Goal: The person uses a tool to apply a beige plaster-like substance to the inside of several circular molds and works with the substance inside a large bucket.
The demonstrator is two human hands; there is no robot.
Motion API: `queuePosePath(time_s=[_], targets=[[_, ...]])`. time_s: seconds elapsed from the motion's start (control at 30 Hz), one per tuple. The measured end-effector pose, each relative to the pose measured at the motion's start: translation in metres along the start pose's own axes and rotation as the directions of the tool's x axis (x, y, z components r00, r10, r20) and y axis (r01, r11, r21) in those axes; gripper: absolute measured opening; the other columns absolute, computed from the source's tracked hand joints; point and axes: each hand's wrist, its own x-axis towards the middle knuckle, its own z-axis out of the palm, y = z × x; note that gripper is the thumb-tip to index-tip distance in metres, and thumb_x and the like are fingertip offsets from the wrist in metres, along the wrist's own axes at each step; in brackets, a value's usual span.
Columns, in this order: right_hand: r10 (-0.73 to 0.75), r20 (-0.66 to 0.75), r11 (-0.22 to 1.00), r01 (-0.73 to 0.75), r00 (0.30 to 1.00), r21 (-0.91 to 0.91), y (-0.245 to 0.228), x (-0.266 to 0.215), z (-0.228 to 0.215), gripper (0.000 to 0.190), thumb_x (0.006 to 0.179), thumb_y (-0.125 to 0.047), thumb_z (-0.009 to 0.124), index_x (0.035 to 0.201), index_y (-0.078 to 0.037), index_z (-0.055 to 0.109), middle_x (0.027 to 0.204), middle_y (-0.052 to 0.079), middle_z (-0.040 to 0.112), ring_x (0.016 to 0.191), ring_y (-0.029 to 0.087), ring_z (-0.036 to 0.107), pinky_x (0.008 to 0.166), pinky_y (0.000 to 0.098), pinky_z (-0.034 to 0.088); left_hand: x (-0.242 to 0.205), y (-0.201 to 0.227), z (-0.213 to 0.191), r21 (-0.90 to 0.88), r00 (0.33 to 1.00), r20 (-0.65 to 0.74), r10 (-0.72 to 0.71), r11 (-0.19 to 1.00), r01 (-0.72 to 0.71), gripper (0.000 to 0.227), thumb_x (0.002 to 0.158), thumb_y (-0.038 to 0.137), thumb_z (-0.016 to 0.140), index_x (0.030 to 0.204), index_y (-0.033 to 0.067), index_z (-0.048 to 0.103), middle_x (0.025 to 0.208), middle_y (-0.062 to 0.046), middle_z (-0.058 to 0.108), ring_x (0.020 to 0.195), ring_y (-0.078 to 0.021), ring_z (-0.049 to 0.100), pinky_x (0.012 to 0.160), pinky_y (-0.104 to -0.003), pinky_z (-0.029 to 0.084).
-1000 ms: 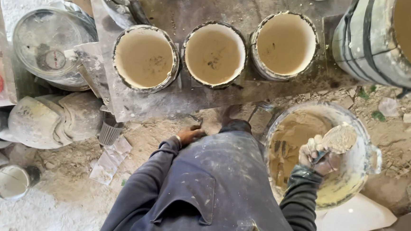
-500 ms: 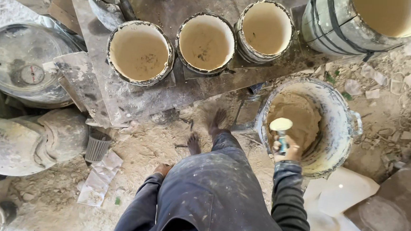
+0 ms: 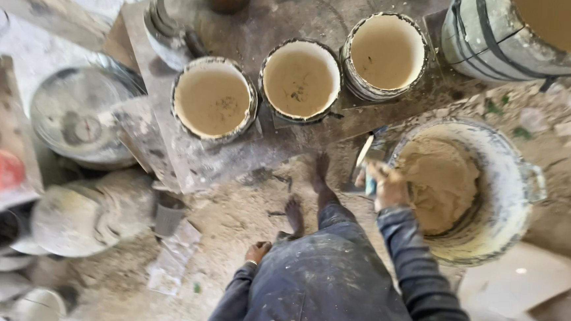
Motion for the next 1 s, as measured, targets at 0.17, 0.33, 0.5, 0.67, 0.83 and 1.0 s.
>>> queuePosePath(time_s=[0.17, 0.33, 0.5, 0.67, 0.83, 1.0], targets=[[-0.16, 0.195, 0.787, 0.006, 0.968, 0.617, -0.121, 0.083, 0.011, 0.022, 0.088, -0.022, 0.074, 0.101, -0.004, 0.073, 0.081, 0.018, 0.069, 0.062, 0.02, 0.069, 0.046, 0.0285, 0.061, 0.004, 0.024, -0.024, -0.113, 0.998, -0.046, -0.037, 0.993, 0.031, 0.066, 0.08, 0.066, 0.067, 0.126, 0.0196, 0.075, 0.111, -0.008, 0.08, 0.123, -0.0286, 0.066, 0.111, -0.045, 0.049], [-0.148, 0.223, 0.827, -0.003, 0.964, 0.563, -0.217, 0.152, 0.023, 0.026, 0.1, -0.007, 0.059, 0.12, 0.007, 0.068, 0.092, 0.012, 0.071, 0.07, 0.015, 0.066, 0.057, 0.0232, 0.059, 0.005, 0.095, -0.056, -0.019, 0.985, -0.091, 0.149, 0.988, -0.151, 0.033, 0.086, 0.044, 0.061, 0.111, 0.0283, 0.077, 0.123, -0.003, 0.075, 0.108, -0.0188, 0.072, 0.088, -0.031, 0.055], [-0.129, 0.01, 0.791, 0.097, 0.992, 0.604, -0.201, 0.288, 0.091, 0.037, 0.095, -0.015, 0.072, 0.125, 0.004, 0.064, 0.086, 0.022, 0.07, 0.057, 0.022, 0.075, 0.05, 0.0363, 0.072, -0.002, 0.171, -0.053, -0.691, 0.997, -0.066, -0.038, 0.722, -0.018, 0.052, 0.098, 0.03, 0.07, 0.139, 0.0005, 0.057, 0.124, -0.032, 0.069, 0.109, -0.0399, 0.072, 0.091, -0.046, 0.061], [-0.388, -0.266, 0.922, 0.376, 0.883, -0.096, -0.238, 0.283, 0.098, 0.03, 0.09, -0.024, 0.064, 0.115, -0.015, 0.077, 0.098, 0.015, 0.077, 0.085, 0.033, 0.077, 0.08, 0.0444, 0.066, -0.018, 0.22, -0.051, -0.667, 0.989, -0.104, 0.104, 0.73, -0.147, 0.059, 0.101, 0.034, 0.066, 0.142, -0.0054, 0.052, 0.127, -0.035, 0.066, 0.115, -0.0441, 0.068, 0.099, -0.052, 0.055], [-0.581, -0.266, 0.811, 0.517, 0.769, -0.275, -0.174, 0.355, 0.145, 0.031, 0.09, -0.026, 0.066, 0.115, -0.01, 0.076, 0.102, 0.019, 0.072, 0.099, 0.041, 0.07, 0.092, 0.0524, 0.054, -0.011, 0.225, -0.046, -0.783, 0.994, -0.104, 0.022, 0.614, -0.096, 0.056, 0.099, 0.028, 0.07, 0.139, -0.0076, 0.055, 0.124, -0.037, 0.066, 0.111, -0.0451, 0.07, 0.098, -0.049, 0.057], [-0.578, -0.146, 0.81, 0.542, 0.803, -0.225, -0.201, 0.291, 0.141, 0.026, 0.089, -0.025, 0.068, 0.105, -0.008, 0.079, 0.095, 0.023, 0.071, 0.094, 0.041, 0.071, 0.088, 0.0512, 0.057, -0.002, 0.229, -0.048, -0.838, 0.998, -0.055, -0.025, 0.544, -0.033, 0.052, 0.1, 0.028, 0.071, 0.14, -0.0026, 0.056, 0.126, -0.035, 0.066, 0.112, -0.0457, 0.07, 0.098, -0.05, 0.058]])
